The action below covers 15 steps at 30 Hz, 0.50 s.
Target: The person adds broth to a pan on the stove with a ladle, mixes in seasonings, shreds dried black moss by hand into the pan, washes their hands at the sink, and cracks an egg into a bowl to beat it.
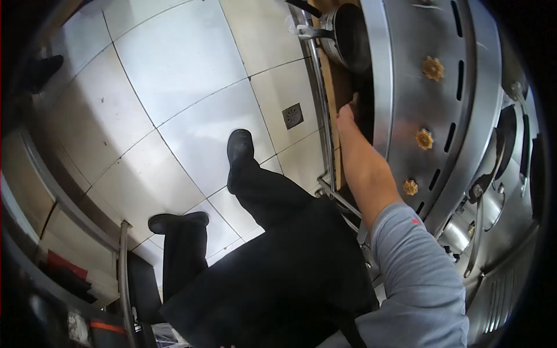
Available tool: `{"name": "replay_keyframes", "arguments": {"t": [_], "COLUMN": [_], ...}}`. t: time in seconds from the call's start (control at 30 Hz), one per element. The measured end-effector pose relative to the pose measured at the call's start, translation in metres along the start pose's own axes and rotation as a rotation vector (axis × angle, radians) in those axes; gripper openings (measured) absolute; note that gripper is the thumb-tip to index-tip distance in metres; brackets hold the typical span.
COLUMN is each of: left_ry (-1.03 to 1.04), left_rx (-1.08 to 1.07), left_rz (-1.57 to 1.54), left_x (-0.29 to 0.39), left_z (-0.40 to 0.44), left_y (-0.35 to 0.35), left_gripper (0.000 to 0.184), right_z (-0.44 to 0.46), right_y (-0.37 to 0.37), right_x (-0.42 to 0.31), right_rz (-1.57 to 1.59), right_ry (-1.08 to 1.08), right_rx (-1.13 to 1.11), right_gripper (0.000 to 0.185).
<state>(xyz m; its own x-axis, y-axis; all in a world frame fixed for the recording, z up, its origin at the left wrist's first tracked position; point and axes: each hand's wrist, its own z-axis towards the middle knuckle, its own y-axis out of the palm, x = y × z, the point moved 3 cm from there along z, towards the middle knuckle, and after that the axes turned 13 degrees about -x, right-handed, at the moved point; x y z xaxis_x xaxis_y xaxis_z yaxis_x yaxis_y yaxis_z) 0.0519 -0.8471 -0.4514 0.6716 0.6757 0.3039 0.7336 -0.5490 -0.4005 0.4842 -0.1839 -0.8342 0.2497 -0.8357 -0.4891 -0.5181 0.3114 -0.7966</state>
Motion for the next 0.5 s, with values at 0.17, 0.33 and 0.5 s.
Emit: {"name": "replay_keyframes", "arguments": {"t": [0.17, 0.33, 0.5], "left_ry": [0.052, 0.231, 0.294], "left_rx": [-0.033, 0.010, -0.057], "left_rz": [-0.193, -0.232, -0.072], "left_x": [0.024, 0.063, 0.052], "left_z": [-0.028, -0.072, -0.127], "left_y": [-0.033, -0.073, -0.095], "left_gripper": [0.050, 0.038, 0.035], "right_z": [-0.093, -0.286, -0.447], "right_y": [-0.071, -0.184, -0.308], "right_x": [0.035, 0.038, 0.025], "right_rz": [-0.394, -0.624, -0.718], "right_ry": [-0.353, -0.357, -0.531], "right_rx": [0.099, -0.170, -0.447], "right_gripper": [0.052, 0.039, 0.037]}}
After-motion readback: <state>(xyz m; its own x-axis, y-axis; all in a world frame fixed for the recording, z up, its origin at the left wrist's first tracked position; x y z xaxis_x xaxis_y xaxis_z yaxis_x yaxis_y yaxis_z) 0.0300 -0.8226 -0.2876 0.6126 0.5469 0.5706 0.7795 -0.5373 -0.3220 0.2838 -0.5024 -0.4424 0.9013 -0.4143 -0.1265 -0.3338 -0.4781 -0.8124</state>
